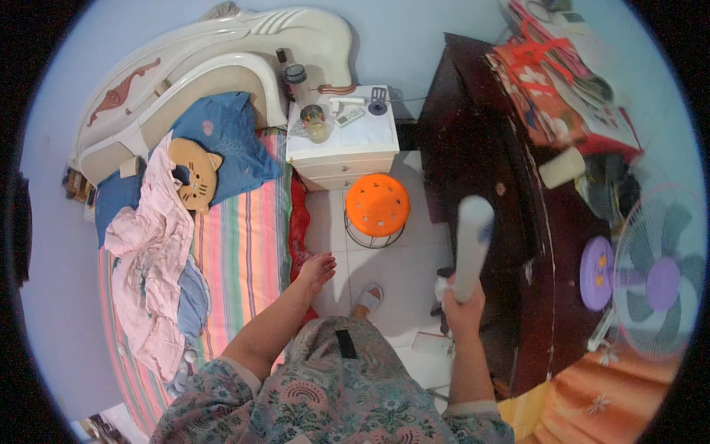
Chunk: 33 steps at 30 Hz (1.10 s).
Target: The person mops the tiled floor of a balcony and a bedroom using a flat mop and a white cloth. They wipe the mop handle with the cloth and move an orange stool to clean underneath it.
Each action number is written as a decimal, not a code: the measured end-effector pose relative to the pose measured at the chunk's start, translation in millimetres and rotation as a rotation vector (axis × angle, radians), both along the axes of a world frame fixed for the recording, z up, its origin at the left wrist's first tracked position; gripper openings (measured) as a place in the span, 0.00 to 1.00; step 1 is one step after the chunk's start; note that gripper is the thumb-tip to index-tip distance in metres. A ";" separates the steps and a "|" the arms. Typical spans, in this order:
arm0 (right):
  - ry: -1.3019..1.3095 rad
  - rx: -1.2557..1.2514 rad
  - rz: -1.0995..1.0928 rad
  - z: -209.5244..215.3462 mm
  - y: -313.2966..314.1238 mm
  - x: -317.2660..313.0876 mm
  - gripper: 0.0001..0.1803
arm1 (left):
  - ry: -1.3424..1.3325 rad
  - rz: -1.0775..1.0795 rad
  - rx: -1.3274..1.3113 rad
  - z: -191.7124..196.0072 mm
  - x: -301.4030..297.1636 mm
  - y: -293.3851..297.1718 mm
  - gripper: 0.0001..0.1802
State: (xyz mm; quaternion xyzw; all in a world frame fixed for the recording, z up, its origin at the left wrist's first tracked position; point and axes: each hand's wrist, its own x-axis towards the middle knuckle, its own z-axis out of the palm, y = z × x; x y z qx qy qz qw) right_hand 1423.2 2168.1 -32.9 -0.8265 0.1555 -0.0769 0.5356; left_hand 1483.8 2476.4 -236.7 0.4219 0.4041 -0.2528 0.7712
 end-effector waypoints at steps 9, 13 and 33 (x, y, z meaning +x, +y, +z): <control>0.074 0.090 0.048 -37.1 -20.6 65.4 0.11 | 0.010 -0.076 0.071 -67.6 89.3 -15.1 0.15; 0.144 0.095 -0.029 -68.2 -8.2 84.0 0.11 | 0.004 -0.211 0.141 -111.3 123.0 -23.2 0.19; 0.218 -0.237 -0.320 -91.0 -9.5 97.5 0.13 | -0.032 -0.466 0.014 -360.8 262.8 -25.3 0.33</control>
